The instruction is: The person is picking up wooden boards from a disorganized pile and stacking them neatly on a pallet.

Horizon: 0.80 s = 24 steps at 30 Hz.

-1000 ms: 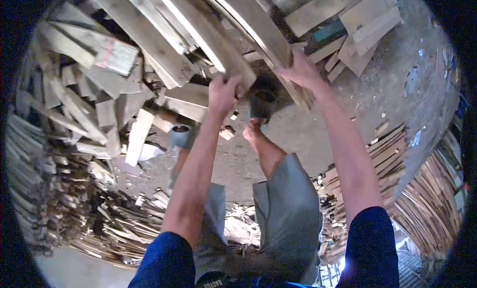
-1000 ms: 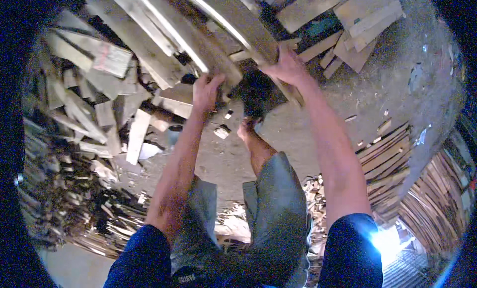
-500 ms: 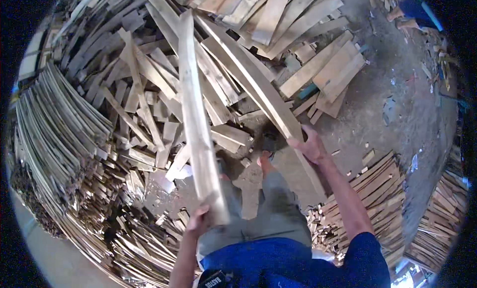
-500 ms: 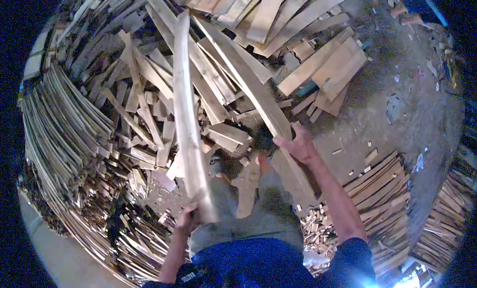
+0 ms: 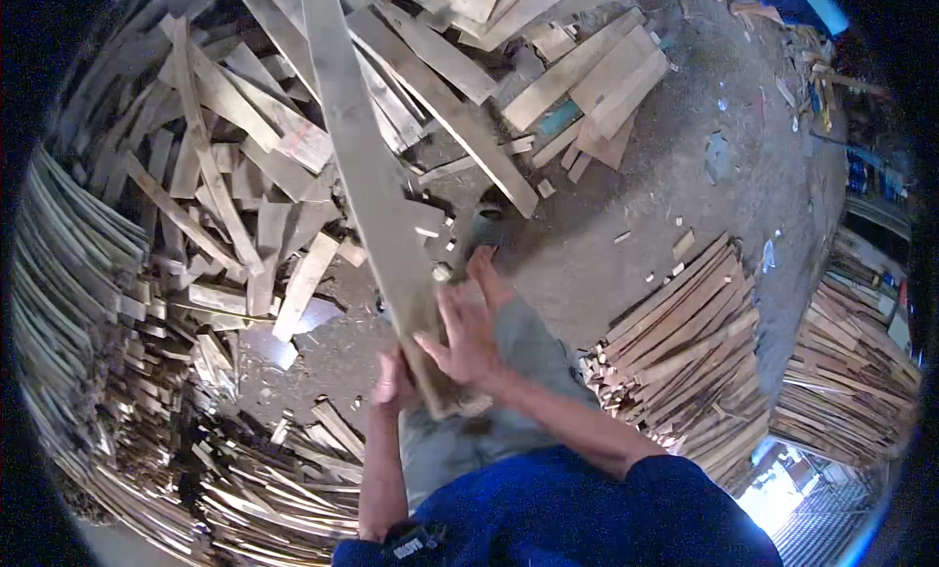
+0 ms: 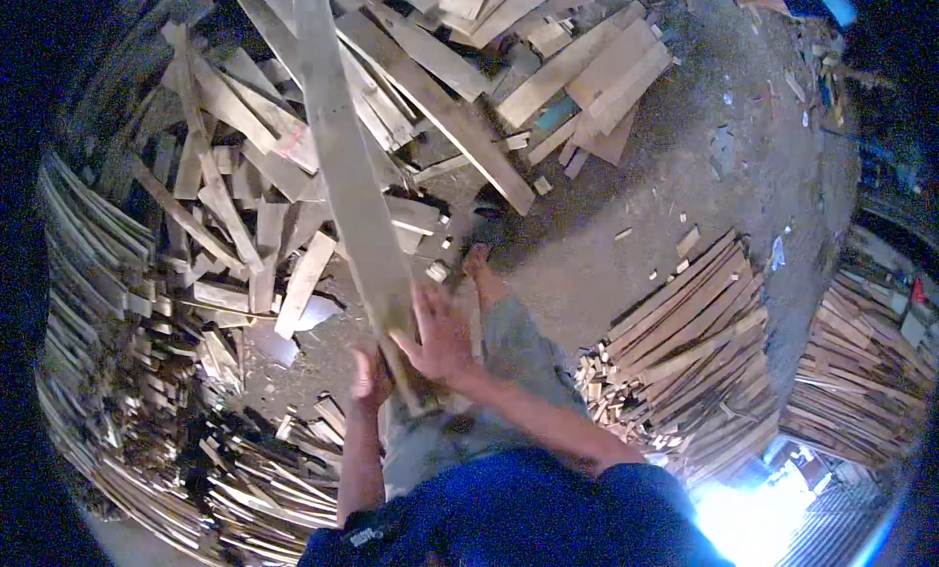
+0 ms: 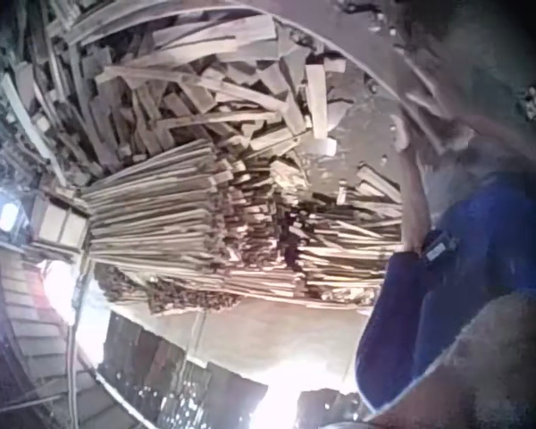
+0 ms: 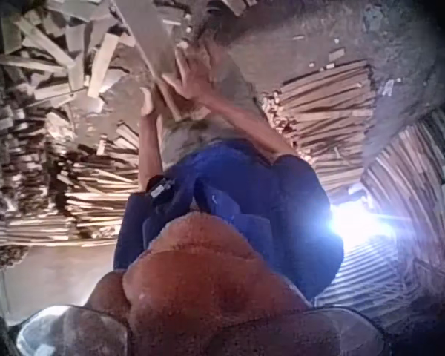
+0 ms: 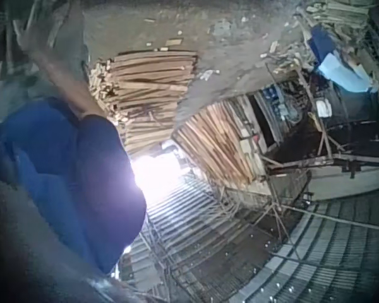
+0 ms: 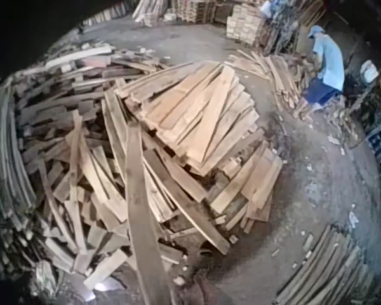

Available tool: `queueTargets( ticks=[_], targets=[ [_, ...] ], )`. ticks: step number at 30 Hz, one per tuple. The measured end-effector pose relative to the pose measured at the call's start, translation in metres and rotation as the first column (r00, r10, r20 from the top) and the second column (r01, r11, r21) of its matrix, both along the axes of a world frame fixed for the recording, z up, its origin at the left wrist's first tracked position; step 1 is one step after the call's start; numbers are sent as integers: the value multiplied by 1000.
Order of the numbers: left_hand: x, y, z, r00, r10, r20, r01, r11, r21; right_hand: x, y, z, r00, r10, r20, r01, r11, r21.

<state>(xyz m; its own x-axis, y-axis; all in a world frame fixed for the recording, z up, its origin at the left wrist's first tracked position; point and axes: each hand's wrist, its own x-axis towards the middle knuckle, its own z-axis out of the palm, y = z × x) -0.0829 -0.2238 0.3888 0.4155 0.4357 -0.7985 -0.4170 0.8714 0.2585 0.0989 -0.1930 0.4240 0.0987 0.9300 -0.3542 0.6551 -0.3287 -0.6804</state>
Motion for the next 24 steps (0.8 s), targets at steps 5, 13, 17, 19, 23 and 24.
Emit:
queueTargets(
  ticks=[5,13,17,19,23,24],
  targets=[
    [-17,11,-56,858,-145,-492,197,979,55,4,6,-81,989,3,-148,12,995,99],
    [-112,5,-70,767,-354,-535,292,935,-200,157,95,-357,810,116,575,58,959,-276],
    [-211,-86,-47,576,-537,-616,527,820,-222,145,158,-454,642,145,752,69,967,-245],
    [-230,-135,-45,425,-586,-690,713,686,-143,144,185,-462,764,373,527,4,814,-581],
    [-229,-202,-76,738,-375,-561,356,923,-148,198,181,-478,811,242,532,-72,945,-319],
    [-231,-206,-77,790,-300,-535,259,954,-153,203,183,-469,728,490,480,-255,843,-474]
  ],
)
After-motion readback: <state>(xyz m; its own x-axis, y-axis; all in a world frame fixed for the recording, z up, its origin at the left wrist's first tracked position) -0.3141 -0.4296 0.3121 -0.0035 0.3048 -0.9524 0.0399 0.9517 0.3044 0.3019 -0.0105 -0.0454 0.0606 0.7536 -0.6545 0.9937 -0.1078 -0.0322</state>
